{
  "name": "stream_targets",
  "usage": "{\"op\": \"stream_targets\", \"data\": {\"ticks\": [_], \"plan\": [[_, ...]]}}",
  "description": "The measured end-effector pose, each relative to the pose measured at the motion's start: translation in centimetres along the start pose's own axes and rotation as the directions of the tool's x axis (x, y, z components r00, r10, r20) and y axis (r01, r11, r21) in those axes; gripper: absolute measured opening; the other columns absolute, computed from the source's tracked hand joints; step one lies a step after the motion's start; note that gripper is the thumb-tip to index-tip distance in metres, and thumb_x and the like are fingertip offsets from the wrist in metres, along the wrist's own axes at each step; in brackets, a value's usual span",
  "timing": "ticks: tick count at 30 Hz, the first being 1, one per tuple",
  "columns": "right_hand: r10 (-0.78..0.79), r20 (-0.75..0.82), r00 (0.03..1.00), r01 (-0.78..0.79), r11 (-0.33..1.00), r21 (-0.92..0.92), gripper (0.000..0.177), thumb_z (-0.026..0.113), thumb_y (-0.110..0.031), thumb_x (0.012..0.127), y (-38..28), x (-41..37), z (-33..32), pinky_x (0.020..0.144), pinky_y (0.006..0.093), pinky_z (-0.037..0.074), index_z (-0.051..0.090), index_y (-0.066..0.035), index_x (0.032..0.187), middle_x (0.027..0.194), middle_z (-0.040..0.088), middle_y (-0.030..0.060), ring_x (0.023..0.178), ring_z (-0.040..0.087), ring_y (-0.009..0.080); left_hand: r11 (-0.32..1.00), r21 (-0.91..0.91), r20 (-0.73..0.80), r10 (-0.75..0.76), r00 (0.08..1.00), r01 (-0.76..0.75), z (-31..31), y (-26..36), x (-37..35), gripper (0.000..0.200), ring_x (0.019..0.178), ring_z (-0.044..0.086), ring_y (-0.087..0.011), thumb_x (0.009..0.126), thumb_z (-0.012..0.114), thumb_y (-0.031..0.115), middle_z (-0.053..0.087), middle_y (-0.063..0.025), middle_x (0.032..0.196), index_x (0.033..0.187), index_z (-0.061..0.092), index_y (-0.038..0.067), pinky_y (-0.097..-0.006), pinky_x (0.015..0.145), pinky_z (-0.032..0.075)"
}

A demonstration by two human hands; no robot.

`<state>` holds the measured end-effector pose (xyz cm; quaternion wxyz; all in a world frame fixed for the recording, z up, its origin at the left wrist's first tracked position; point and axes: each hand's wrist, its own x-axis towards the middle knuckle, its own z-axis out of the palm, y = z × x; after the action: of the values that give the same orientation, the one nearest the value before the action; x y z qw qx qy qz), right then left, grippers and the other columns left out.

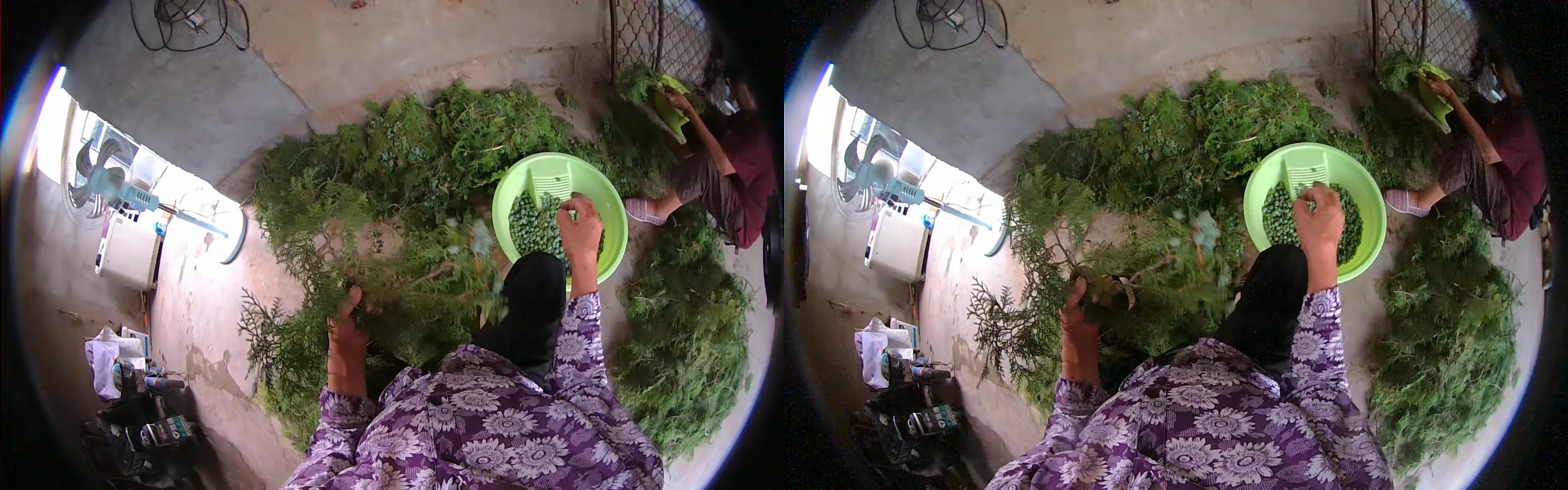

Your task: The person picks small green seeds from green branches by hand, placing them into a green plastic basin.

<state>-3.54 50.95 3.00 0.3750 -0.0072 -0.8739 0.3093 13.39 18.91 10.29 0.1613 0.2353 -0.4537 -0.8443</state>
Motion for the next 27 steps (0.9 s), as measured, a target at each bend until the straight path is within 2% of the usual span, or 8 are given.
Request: {"op": "stream_targets", "data": {"ticks": [3, 10, 12, 16, 19, 21, 25, 27], "plan": [[0.251, 0.376, 0.892, -0.388, 0.852, 0.351, 0.013, 0.058, -0.012, 0.067, -0.8, -0.5, 0.2, 0.064, 0.0288, 0.045, 0.060, -0.002, 0.075, 0.073, 0.060, 0.0110, 0.068, 0.058, 0.0181, 0.993, 0.113, -0.052, 0.031, 0.998, -0.025, 0.2, -0.3, -0.5, 0.022, 0.063, 0.050, -0.0174, 0.074, 0.059, 0.012, 0.057, -0.0049, 0.078, 0.094, 0.056, 0.005, -0.0297, 0.054, 0.041], [0.187, 0.545, 0.818, -0.491, 0.719, 0.491, 0.012, 0.058, -0.010, 0.070, -1.2, -1.9, 1.0, 0.054, 0.0218, 0.040, 0.059, 0.002, 0.074, 0.063, 0.056, 0.0031, 0.058, 0.049, 0.0062, 0.995, -0.077, 0.369, -0.035, 0.929, 0.068, -1.1, 0.1, 0.8, 0.027, 0.079, 0.058, -0.0239, 0.074, 0.057, 0.015, 0.058, -0.0100, 0.093, 0.099, 0.053, 0.005, -0.0382, 0.068, 0.049], [0.149, 0.649, 0.746, -0.587, 0.608, 0.535, 0.012, 0.059, -0.010, 0.072, -1.8, -1.8, 1.0, 0.054, 0.0219, 0.040, 0.060, 0.001, 0.076, 0.064, 0.057, 0.0019, 0.058, 0.050, 0.0077, 1.000, 0.012, 0.320, -0.001, 0.947, -0.003, -0.5, 0.1, 0.5, 0.020, 0.059, 0.048, -0.0178, 0.082, 0.050, 0.023, 0.045, 0.0005, 0.061, 0.096, 0.050, 0.009, -0.0378, 0.068, 0.043], [0.103, 0.766, 0.635, -0.753, 0.307, 0.582, 0.019, 0.059, -0.013, 0.075, -5.1, 0.5, -0.4, 0.059, 0.0222, 0.043, 0.059, 0.003, 0.085, 0.073, 0.059, 0.0035, 0.064, 0.054, 0.0102, 0.998, -0.053, 0.403, 0.006, 0.915, 0.017, -0.9, -0.3, 1.1, 0.017, 0.060, 0.047, -0.0173, 0.082, 0.049, 0.024, 0.043, 0.0015, 0.058, 0.091, 0.050, 0.009, -0.0385, 0.072, 0.039], [-0.109, 0.750, 0.653, -0.712, 0.249, 0.656, 0.028, 0.059, -0.016, 0.077, -8.1, 3.3, -0.5, 0.067, 0.0235, 0.045, 0.057, 0.004, 0.096, 0.084, 0.060, 0.0074, 0.074, 0.057, 0.0134, 0.998, -0.051, 0.522, -0.008, 0.853, 0.041, -2.0, -0.6, 1.6, 0.017, 0.062, 0.046, -0.0168, 0.080, 0.050, 0.025, 0.040, 0.0020, 0.056, 0.088, 0.050, 0.010, -0.0379, 0.071, 0.036], [-0.360, 0.765, 0.534, -0.654, 0.398, 0.644, 0.031, 0.058, -0.015, 0.080, -10.2, 4.8, -0.1, 0.076, 0.0251, 0.045, 0.051, 0.004, 0.104, 0.096, 0.059, 0.0115, 0.085, 0.057, 0.0148, 1.000, -0.012, 0.403, 0.018, 0.915, -0.014, -1.1, -0.4, 0.4, 0.027, 0.066, 0.051, -0.0140, 0.076, 0.057, 0.017, 0.057, -0.0067, 0.087, 0.098, 0.053, 0.003, -0.0298, 0.063, 0.043], [-0.555, 0.710, 0.433, -0.650, 0.353, 0.672, 0.039, 0.059, -0.014, 0.079, -14.0, 4.1, 2.1, 0.076, 0.0272, 0.046, 0.047, 0.003, 0.112, 0.096, 0.058, 0.0105, 0.085, 0.058, 0.0167, 1.000, 0.016, 0.497, -0.013, 0.868, 0.005, -2.7, -1.3, 1.8, 0.028, 0.074, 0.052, -0.0158, 0.075, 0.059, 0.017, 0.056, -0.0068, 0.087, 0.098, 0.053, 0.002, -0.0322, 0.071, 0.044], [-0.661, 0.694, 0.284, -0.815, 0.215, 0.538, 0.036, 0.059, -0.013, 0.079, -15.2, 2.9, 2.8, 0.074, 0.0276, 0.047, 0.047, 0.002, 0.109, 0.093, 0.057, 0.0085, 0.084, 0.058, 0.0167, 0.994, 0.014, 0.685, 0.071, 0.725, -0.110, -3.7, -2.2, 3.5, 0.029, 0.081, 0.052, -0.0187, 0.074, 0.060, 0.016, 0.054, -0.0086, 0.090, 0.098, 0.053, 0.000, -0.0364, 0.076, 0.043]]}}
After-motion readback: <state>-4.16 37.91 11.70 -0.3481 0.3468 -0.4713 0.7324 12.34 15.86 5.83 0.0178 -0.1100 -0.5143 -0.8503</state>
